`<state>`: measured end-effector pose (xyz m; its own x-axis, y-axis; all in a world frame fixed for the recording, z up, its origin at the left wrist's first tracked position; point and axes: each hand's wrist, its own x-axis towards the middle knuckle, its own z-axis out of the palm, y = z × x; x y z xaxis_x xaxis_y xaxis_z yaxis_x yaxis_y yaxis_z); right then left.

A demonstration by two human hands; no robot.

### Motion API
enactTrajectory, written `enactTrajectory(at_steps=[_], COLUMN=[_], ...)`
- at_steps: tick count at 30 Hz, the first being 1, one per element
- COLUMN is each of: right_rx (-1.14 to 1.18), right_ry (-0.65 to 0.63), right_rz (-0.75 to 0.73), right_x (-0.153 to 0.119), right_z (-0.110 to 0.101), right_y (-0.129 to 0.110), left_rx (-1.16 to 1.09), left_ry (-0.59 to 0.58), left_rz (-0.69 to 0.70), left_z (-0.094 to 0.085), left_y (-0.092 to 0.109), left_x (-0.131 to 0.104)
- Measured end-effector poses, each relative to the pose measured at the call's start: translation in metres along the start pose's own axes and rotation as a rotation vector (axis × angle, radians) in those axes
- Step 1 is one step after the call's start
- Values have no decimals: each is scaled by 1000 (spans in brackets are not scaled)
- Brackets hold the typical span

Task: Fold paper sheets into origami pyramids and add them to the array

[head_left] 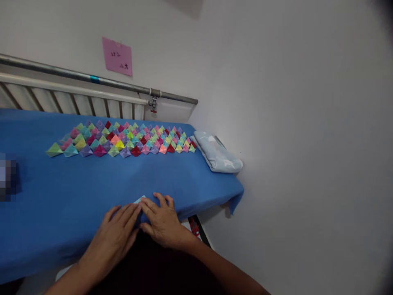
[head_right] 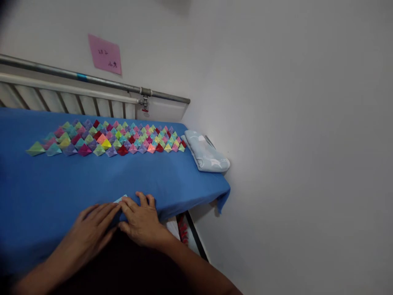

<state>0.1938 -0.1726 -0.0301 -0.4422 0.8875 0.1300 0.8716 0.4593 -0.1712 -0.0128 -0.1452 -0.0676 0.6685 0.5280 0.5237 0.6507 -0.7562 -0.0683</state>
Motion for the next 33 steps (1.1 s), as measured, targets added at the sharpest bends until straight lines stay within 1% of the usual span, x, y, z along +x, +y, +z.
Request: enactTrajectory(at_steps=[3,5,12,18,21,24,26,28,31,33], right_rx=[21,33,38,-20,-54,-63,-56,-51,-24,16], right_ry=[15,28,39,43,86,187,258,315,368,400], right_rz=[7,7,-12,47,40,31,23,5,-43,-87], right_x=[1,1,0,-13,-20,-24,-23,-21,-15,-12], right_z=[5,7,11,10,12,18,21,23,25,25], right_y=[1,2,7,17,24,29,29,28,23,19], left_rx=[-15,1,33,-1,-18,-40,-60,-73,-72,-70], left_ry=[-30,-46,-98,-169,-193,-213,-201,-152,-71,-37], left_rz=[-34,-47,-61,-87,-116,-138,-142,-141,-122,-111], left_z=[7,7,1,-3,-8,-10,-8,-5,0,2], left_y=[8,11,11,11,13,14,12,11,10,9], left_x=[1,-1,-2,5,13,21,24,24,21,18])
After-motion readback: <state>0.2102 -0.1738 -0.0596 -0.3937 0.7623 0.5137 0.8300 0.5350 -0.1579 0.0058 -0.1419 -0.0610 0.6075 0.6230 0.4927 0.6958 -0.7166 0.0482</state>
